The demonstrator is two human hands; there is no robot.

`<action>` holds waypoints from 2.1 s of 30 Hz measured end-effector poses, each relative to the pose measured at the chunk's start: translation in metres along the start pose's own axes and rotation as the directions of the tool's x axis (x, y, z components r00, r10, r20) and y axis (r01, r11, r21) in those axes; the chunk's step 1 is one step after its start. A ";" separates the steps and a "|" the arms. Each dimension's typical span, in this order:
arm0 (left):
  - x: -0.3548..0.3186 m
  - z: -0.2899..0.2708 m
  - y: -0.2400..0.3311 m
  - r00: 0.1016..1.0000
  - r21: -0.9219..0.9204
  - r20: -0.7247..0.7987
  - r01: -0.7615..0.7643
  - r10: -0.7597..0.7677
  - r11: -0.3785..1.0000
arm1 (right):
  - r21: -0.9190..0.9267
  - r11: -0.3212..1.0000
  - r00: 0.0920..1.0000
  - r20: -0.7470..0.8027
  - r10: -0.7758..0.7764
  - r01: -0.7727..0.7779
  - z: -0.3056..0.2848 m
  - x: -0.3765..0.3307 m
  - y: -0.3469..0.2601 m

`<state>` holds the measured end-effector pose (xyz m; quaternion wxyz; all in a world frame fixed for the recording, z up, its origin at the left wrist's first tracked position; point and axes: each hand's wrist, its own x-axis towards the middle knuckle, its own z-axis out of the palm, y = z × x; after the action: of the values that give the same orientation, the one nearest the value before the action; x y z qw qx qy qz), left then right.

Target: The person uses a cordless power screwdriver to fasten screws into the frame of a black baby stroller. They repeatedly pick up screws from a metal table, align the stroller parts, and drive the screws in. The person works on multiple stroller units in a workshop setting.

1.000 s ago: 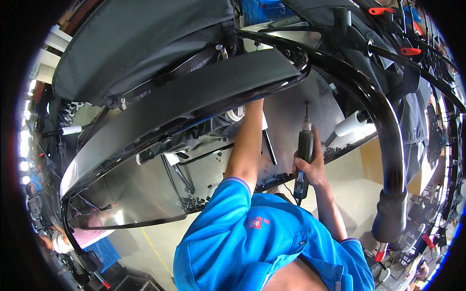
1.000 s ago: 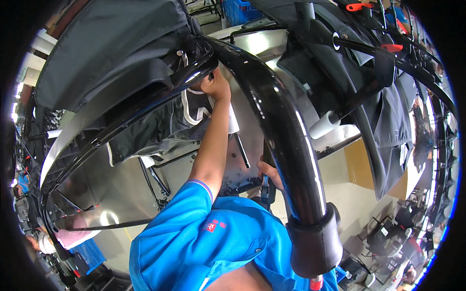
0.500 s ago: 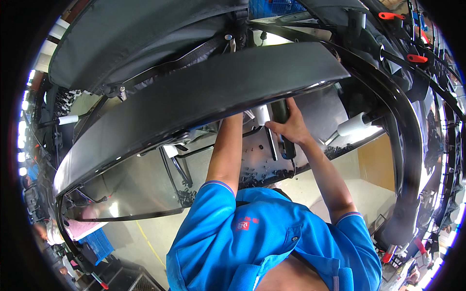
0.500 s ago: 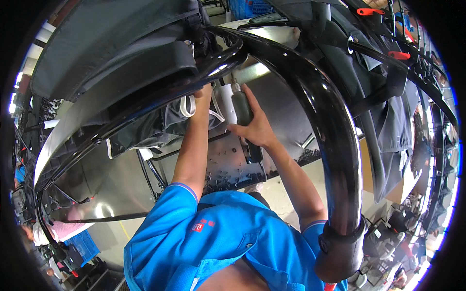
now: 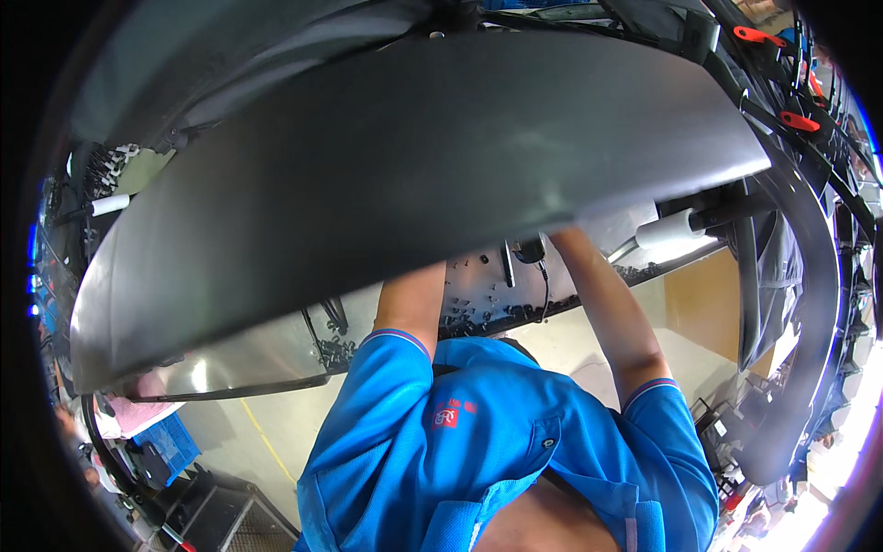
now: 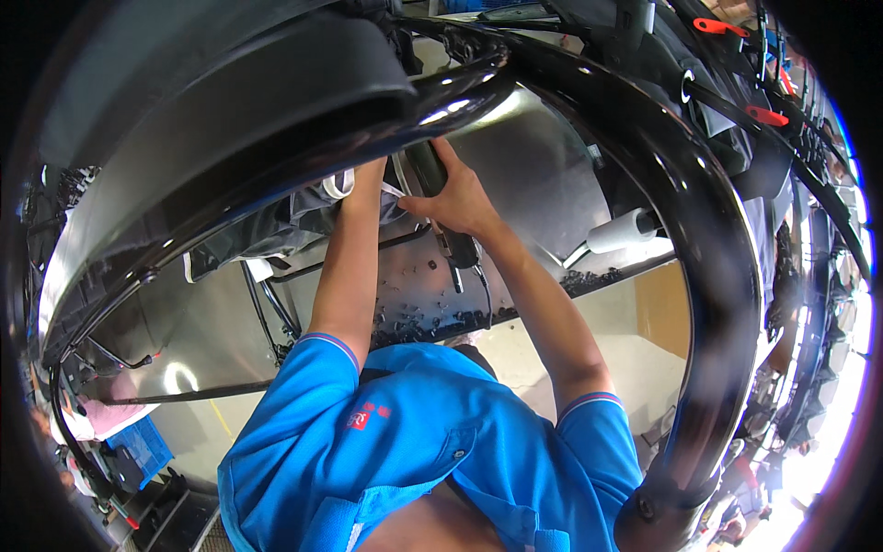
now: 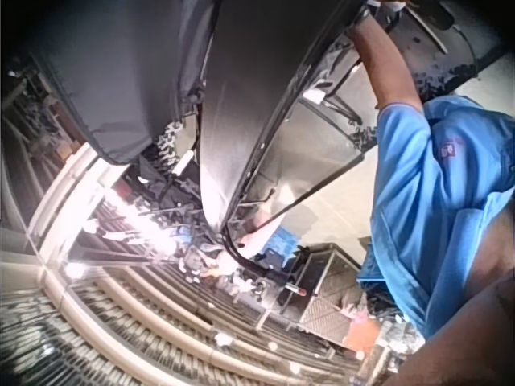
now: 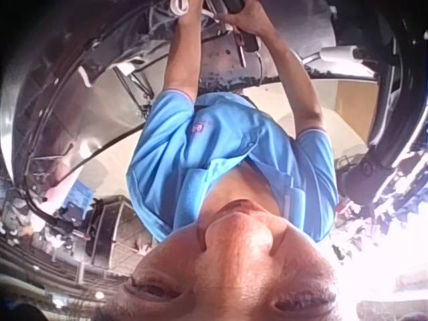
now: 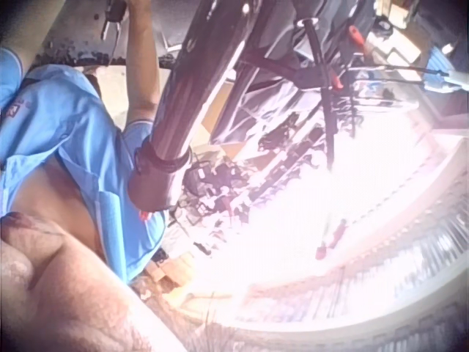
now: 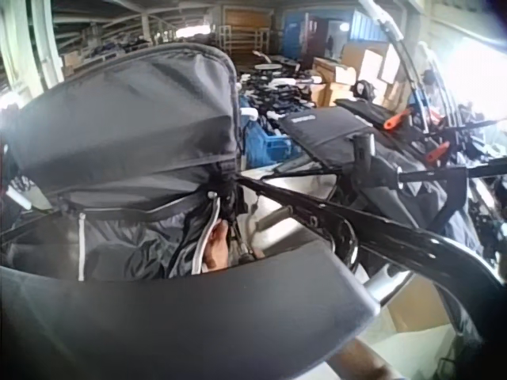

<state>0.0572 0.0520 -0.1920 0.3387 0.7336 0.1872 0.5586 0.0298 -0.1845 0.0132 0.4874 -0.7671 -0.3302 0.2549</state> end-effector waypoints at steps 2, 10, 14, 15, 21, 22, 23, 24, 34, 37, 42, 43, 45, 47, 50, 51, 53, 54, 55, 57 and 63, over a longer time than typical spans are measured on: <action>-0.001 -0.002 0.009 0.998 -0.052 -0.027 0.058 -0.060 0.997 | -0.001 1.000 0.999 0.034 0.028 -0.028 0.000 0.001 -0.007; -0.003 -0.004 0.038 0.978 -0.213 -0.051 0.189 -0.204 0.959 | -0.173 0.984 0.999 0.014 0.039 -0.036 0.003 0.009 0.001; 0.001 -0.004 0.049 0.962 -0.267 -0.061 0.240 -0.265 0.933 | -0.162 0.987 0.999 0.051 0.013 -0.005 0.005 0.018 0.005; 0.003 -0.004 0.052 0.957 -0.282 -0.065 0.253 -0.281 0.925 | -0.145 0.989 0.999 0.049 0.013 -0.006 0.006 0.019 0.004; 0.027 0.005 0.060 0.939 -0.348 -0.096 0.280 -0.331 0.894 | -0.167 0.981 0.995 -0.018 0.101 -0.102 0.010 0.015 -0.018; 0.032 0.008 0.063 0.937 -0.356 -0.099 0.281 -0.335 0.891 | -0.132 0.990 0.998 -0.037 0.049 -0.053 0.013 0.017 -0.022; 0.035 0.011 0.065 0.934 -0.362 -0.098 0.288 -0.343 0.886 | -0.124 0.991 0.998 -0.037 0.046 -0.050 0.013 0.017 -0.023; 0.040 0.013 0.068 0.933 -0.370 -0.100 0.288 -0.346 0.883 | -0.103 0.993 0.998 -0.043 0.044 -0.048 0.015 0.018 -0.026; 0.052 -0.003 0.101 0.960 -0.305 -0.028 0.259 -0.280 0.917 | -0.364 0.931 0.998 -0.059 0.005 -0.026 0.010 0.015 -0.019; 0.032 -0.032 0.130 0.985 -0.284 0.050 0.173 -0.165 0.943 | -0.336 0.940 0.992 -0.082 -0.096 0.063 -0.005 -0.006 -0.005; -0.112 -0.141 0.189 0.743 -0.179 0.661 0.021 0.105 0.984 | -0.147 0.989 0.990 -0.139 -0.027 0.006 -0.012 -0.089 0.035; -0.146 -0.158 0.195 0.728 -0.163 0.677 -0.001 0.112 0.987 | -0.105 0.994 0.992 -0.127 0.007 -0.020 -0.013 -0.109 0.043; -0.195 -0.186 0.191 0.515 0.078 0.848 0.114 -0.126 0.990 | -0.047 0.994 0.990 -0.106 0.093 -0.099 -0.014 -0.143 0.056; -0.230 -0.191 0.179 0.446 0.104 0.887 0.058 -0.119 0.993 | -0.013 0.976 0.971 -0.098 0.216 -0.219 -0.015 -0.173 0.066; -0.253 -0.173 0.159 0.469 0.009 0.883 0.012 -0.013 1.000 | -0.008 0.979 0.971 -0.132 0.202 -0.204 -0.014 -0.210 0.079; -0.256 -0.166 0.155 0.426 0.026 0.905 -0.025 -0.013 0.999 | 0.005 0.976 0.967 -0.136 0.217 -0.219 -0.014 -0.221 0.082; -0.255 -0.154 0.152 0.335 0.048 0.942 -0.117 -0.006 0.992 | 0.041 0.958 0.951 -0.119 0.285 -0.282 -0.014 -0.243 0.088; -0.253 -0.150 0.155 0.372 0.107 0.927 -0.137 -0.049 0.985 | 0.041 0.957 0.951 -0.108 0.290 -0.287 -0.014 -0.252 0.090; -0.250 -0.149 0.160 0.467 0.124 0.882 -0.085 -0.071 0.989 | 0.040 0.957 0.952 -0.098 0.289 -0.286 -0.016 -0.260 0.091; -0.242 -0.149 0.176 0.564 0.198 0.805 0.036 -0.184 0.979 | -0.068 0.976 0.974 -0.107 0.200 -0.208 -0.015 -0.276 0.092; -0.227 -0.179 0.255 0.155 -0.085 0.761 0.987 -0.631 0.140 | -0.201 0.971 0.958 0.226 0.176 -0.130 -0.015 -0.314 0.082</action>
<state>-0.2086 -0.2235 -0.1433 0.8384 0.4619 0.2873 0.0348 -0.1432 -0.4558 -0.0347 0.3490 -0.7954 -0.3489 0.3520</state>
